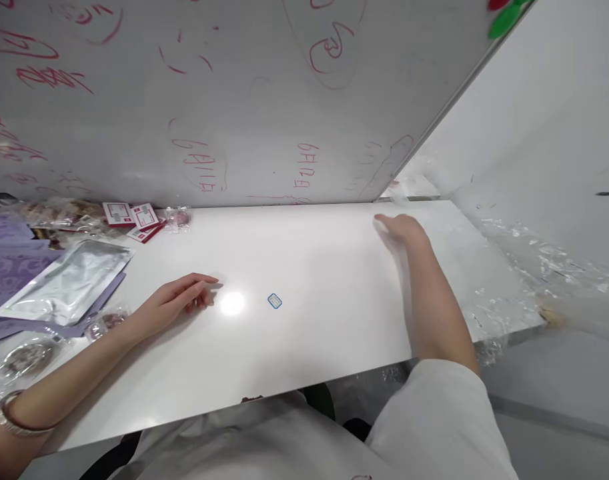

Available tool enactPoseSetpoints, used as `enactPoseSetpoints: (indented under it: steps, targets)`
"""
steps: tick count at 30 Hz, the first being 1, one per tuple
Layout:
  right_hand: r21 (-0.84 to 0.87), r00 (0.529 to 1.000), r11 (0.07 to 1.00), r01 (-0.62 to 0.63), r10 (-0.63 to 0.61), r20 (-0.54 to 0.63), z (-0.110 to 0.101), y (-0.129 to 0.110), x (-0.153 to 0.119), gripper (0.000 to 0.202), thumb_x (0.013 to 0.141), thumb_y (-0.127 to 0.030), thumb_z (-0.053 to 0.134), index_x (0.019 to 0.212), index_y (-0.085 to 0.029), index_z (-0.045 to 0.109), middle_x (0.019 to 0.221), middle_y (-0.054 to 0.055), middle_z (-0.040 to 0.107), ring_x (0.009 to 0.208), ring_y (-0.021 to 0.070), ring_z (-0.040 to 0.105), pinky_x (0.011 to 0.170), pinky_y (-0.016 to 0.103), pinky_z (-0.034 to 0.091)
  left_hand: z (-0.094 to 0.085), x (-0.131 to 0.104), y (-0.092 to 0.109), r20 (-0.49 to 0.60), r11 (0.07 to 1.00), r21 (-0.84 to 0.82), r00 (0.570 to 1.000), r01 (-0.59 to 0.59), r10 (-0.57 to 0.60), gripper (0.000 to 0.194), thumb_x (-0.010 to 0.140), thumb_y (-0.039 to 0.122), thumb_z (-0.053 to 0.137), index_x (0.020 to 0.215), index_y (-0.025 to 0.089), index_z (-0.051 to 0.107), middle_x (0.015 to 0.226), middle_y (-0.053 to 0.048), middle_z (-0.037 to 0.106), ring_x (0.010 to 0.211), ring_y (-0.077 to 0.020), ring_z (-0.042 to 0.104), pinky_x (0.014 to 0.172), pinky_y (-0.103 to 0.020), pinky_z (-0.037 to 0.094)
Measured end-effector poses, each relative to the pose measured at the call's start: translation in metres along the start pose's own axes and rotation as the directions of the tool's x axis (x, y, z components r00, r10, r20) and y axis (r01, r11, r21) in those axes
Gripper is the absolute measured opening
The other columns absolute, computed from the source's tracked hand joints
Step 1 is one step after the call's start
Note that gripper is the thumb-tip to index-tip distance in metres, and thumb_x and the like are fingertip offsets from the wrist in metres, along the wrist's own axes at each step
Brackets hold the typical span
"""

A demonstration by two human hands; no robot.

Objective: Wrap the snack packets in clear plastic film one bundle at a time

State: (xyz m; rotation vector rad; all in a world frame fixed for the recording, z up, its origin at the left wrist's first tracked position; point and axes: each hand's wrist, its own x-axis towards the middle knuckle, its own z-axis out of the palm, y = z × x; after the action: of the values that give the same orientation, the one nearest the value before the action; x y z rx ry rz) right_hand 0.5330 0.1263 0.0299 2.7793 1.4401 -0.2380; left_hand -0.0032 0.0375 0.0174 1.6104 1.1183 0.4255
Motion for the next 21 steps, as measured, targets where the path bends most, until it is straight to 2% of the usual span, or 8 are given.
enactPoseSetpoints:
  steps: [3, 9, 11, 14, 15, 16, 19, 21]
  targets:
    - [-0.059, 0.997, 0.998, -0.02, 0.025, 0.078, 0.012, 0.002, -0.019, 0.046, 0.091, -0.039, 0.056, 0.107, 0.001, 0.07, 0.108, 0.031, 0.068, 0.101, 0.0389, 0.066, 0.082, 0.042, 0.048, 0.0, -0.004, 0.004, 0.012, 0.998, 0.054, 1.0, -0.015, 0.015, 0.046, 0.099, 0.057, 0.039, 0.119, 0.024, 0.063, 0.089, -0.004, 0.068, 0.085, -0.0184, 0.059, 0.074, -0.03, 0.046]
    - [-0.118, 0.997, 0.991, 0.063, -0.069, -0.045, 0.027, -0.032, -0.074, 0.038, 0.091, -0.008, 0.039, 0.116, 0.008, 0.063, 0.113, 0.036, 0.064, 0.113, 0.041, 0.062, 0.091, 0.047, 0.047, 0.003, -0.014, 0.007, 0.012, 0.991, 0.126, 0.999, -0.047, 0.046, 0.042, 0.099, 0.052, 0.04, 0.122, 0.024, 0.06, 0.088, -0.003, 0.07, 0.084, -0.0185, 0.061, 0.075, -0.032, 0.045]
    - [-0.101, 0.981, 0.981, 0.168, -0.176, -0.08, 0.038, -0.056, -0.107, 0.042, 0.092, -0.004, 0.034, 0.123, 0.01, 0.058, 0.119, 0.037, 0.062, 0.119, 0.0409, 0.06, 0.097, 0.051, 0.046, 0.005, -0.015, 0.005, -0.019, 0.991, 0.117, 0.998, -0.064, 0.067, 0.04, 0.099, 0.05, 0.041, 0.123, 0.024, 0.06, 0.088, -0.003, 0.071, 0.082, -0.0182, 0.062, 0.075, -0.032, 0.046]
    - [-0.041, 0.895, 0.898, 0.439, -0.441, -0.065, 0.058, -0.092, -0.171, 0.048, 0.095, -0.008, 0.035, 0.14, -0.005, 0.052, 0.145, 0.023, 0.052, 0.136, 0.0313, 0.05, 0.111, 0.047, 0.041, 0.005, -0.017, 0.003, -0.164, 0.989, 0.105, 0.979, -0.101, 0.117, 0.036, 0.098, 0.047, 0.045, 0.119, 0.023, 0.061, 0.097, -0.005, 0.07, 0.085, -0.0179, 0.064, 0.078, -0.033, 0.05]
    - [0.008, 0.821, 0.821, 0.57, -0.57, -0.035, 0.063, -0.101, -0.194, 0.049, 0.096, -0.01, 0.036, 0.141, -0.012, 0.054, 0.149, 0.015, 0.051, 0.139, 0.027, 0.047, 0.115, 0.045, 0.039, 0.004, -0.017, 0.003, -0.246, 0.982, 0.131, 0.955, -0.134, 0.163, 0.034, 0.098, 0.046, 0.046, 0.117, 0.023, 0.063, 0.102, -0.006, 0.068, 0.089, -0.0184, 0.064, 0.079, -0.033, 0.051]
    - [0.136, 0.633, 0.629, 0.766, -0.774, 0.013, 0.068, -0.109, -0.216, 0.048, 0.097, -0.013, 0.035, 0.141, -0.012, 0.055, 0.15, 0.014, 0.05, 0.141, 0.0285, 0.043, 0.118, 0.05, 0.035, 0.003, -0.018, 0.003, -0.338, 0.968, 0.178, 0.913, -0.175, 0.227, 0.032, 0.098, 0.044, 0.047, 0.114, 0.022, 0.064, 0.106, -0.006, 0.066, 0.095, -0.0192, 0.064, 0.081, -0.034, 0.051]
    - [0.371, 0.266, 0.27, 0.888, -0.962, 0.062, 0.073, -0.122, -0.263, 0.043, 0.1, -0.025, 0.038, 0.134, -0.035, 0.063, 0.143, -0.007, 0.056, 0.14, 0.0185, 0.045, 0.121, 0.038, 0.037, -0.005, -0.02, 0.002, -0.525, 0.876, 0.397, 0.715, -0.273, 0.461, 0.026, 0.099, 0.037, 0.046, 0.109, 0.021, 0.065, 0.115, -0.009, 0.061, 0.112, -0.0216, 0.059, 0.094, -0.038, 0.05]
    - [0.508, 0.153, 0.155, 0.847, -0.987, 0.046, 0.07, -0.124, -0.273, 0.041, 0.101, -0.028, 0.039, 0.131, -0.039, 0.064, 0.139, -0.009, 0.059, 0.138, 0.0183, 0.048, 0.119, 0.038, 0.039, -0.009, -0.021, 0.001, -0.447, 0.787, 0.541, 0.691, -0.297, 0.568, 0.026, 0.1, 0.035, 0.045, 0.114, 0.021, 0.063, 0.124, -0.01, 0.059, 0.123, -0.0229, 0.053, 0.105, -0.042, 0.045]
